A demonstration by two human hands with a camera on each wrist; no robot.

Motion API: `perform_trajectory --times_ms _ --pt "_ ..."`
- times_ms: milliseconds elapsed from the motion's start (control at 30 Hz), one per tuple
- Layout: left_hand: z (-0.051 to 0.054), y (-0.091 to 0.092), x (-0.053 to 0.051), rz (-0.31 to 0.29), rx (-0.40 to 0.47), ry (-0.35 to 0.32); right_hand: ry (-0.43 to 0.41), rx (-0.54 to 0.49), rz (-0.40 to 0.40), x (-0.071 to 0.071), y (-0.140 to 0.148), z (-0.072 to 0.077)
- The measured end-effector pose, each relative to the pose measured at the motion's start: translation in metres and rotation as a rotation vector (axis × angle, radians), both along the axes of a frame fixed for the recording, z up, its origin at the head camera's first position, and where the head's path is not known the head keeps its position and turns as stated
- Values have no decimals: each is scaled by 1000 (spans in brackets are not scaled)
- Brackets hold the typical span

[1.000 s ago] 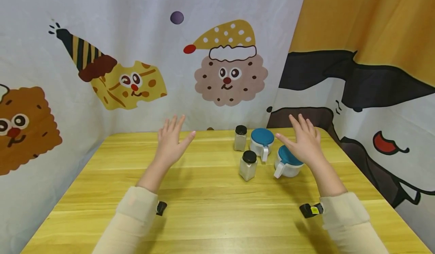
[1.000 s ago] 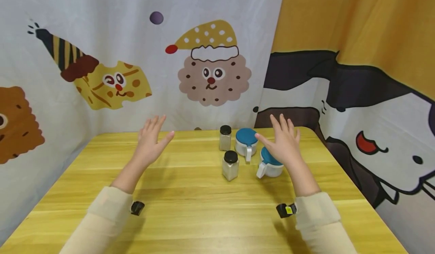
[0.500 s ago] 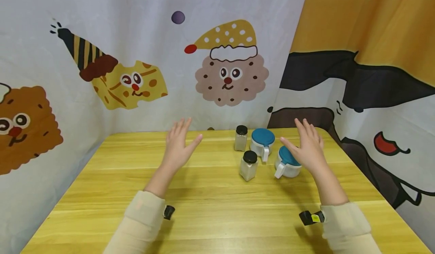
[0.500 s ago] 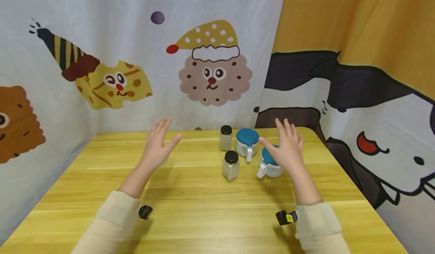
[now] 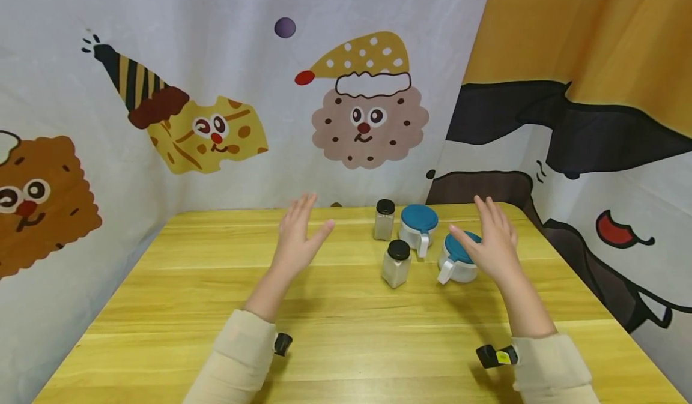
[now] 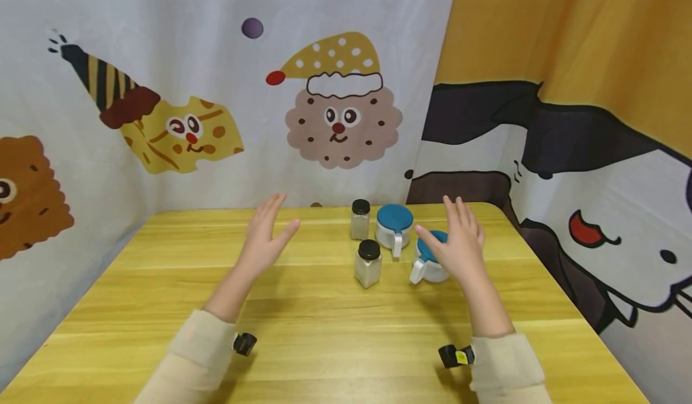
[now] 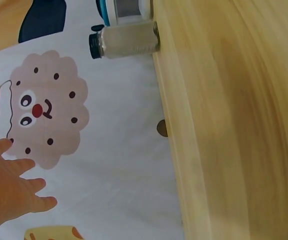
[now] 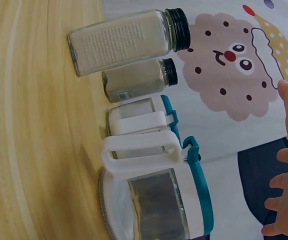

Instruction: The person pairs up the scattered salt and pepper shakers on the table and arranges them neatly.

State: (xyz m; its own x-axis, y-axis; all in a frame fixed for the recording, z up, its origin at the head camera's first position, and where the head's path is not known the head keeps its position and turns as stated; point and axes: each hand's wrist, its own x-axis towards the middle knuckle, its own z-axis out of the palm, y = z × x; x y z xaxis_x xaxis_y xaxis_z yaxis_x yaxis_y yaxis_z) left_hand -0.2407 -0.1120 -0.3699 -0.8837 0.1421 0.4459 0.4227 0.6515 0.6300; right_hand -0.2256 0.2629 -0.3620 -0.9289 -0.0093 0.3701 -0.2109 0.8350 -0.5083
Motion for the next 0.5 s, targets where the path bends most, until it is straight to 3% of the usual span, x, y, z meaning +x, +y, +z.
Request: perform_trajectory --times_ms 500 --pt "-11 21 6 -28 100 -21 15 -66 -3 7 4 -14"
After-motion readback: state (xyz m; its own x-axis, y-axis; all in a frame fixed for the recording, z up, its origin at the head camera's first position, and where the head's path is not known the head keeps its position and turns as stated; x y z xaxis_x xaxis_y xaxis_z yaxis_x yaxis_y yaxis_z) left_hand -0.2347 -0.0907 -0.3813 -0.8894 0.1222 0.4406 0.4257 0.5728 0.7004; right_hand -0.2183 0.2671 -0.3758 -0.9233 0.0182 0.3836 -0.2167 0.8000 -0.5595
